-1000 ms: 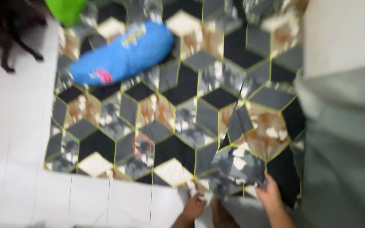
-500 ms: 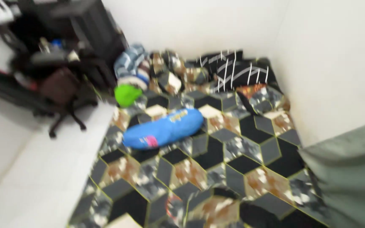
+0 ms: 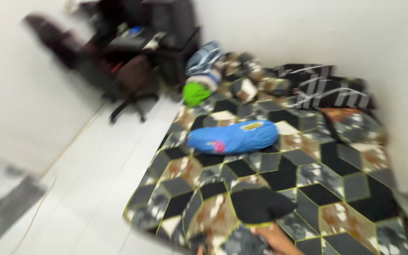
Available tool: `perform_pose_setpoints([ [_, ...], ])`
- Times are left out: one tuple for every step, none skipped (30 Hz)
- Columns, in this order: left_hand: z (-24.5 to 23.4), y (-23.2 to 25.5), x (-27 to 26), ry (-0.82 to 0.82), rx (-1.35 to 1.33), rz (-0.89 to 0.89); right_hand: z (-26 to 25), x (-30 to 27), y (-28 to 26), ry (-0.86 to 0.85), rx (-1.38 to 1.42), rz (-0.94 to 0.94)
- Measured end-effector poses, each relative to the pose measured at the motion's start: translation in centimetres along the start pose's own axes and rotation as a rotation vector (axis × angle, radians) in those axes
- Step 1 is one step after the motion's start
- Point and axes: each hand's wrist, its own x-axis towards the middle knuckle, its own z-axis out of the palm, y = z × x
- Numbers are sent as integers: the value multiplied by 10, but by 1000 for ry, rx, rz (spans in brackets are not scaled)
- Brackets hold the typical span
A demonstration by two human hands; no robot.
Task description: Tidying up items on the floor and organizing pillows and blankets on a bed.
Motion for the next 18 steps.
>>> perform_pose_setpoints([
  [0, -7, 6, 39, -63, 4, 23, -17, -38, -29, -41, 35],
  [4, 1, 3, 84, -131, 7, 26, -19, -47, -67, -68, 66],
  [8, 9, 2, 129, -198, 11, 30, -18, -57, 17, -142, 114],
  [7, 26, 8, 167, -254, 21, 39, -11, -66, 103, -210, 147],
  [9, 48, 5, 204, -310, 33, 36, -1, -59, 67, -231, 163],
  [11, 73, -1, 238, -359, 40, 36, 8, -52, 59, -304, 121],
  [15, 99, -8, 271, -408, 48, 35, 17, -46, 48, -375, 77],
  [15, 116, -11, 284, -413, 50, 29, 32, -26, 36, -378, 84],
  [16, 133, -12, 346, -364, 121, 23, 49, -6, 34, -465, 75],
  [18, 148, -15, 402, -310, 174, 14, 58, 15, 44, -548, 77],
  [-4, 147, 0, 412, -311, 160, 24, 55, 20, 44, -549, 95],
  [-27, 145, 17, 484, -132, 296, 32, 53, 23, 22, -590, 123],
  [-50, 144, 35, 551, 50, 430, 42, 53, 26, -1, -630, 151],
  [-70, 154, 40, 545, 52, 418, 61, 56, 24, 10, -628, 160],
  [-90, 167, 46, 618, 158, 473, 81, 60, 22, -59, -565, 198],
  [-112, 184, 58, 683, 270, 534, 104, 70, 19, -124, -496, 229],
  [-137, 201, 65, 669, 276, 529, 118, 90, 20, -110, -488, 230],
  [-166, 218, 69, 750, 303, 558, 135, 105, 25, -195, -478, 134],
])
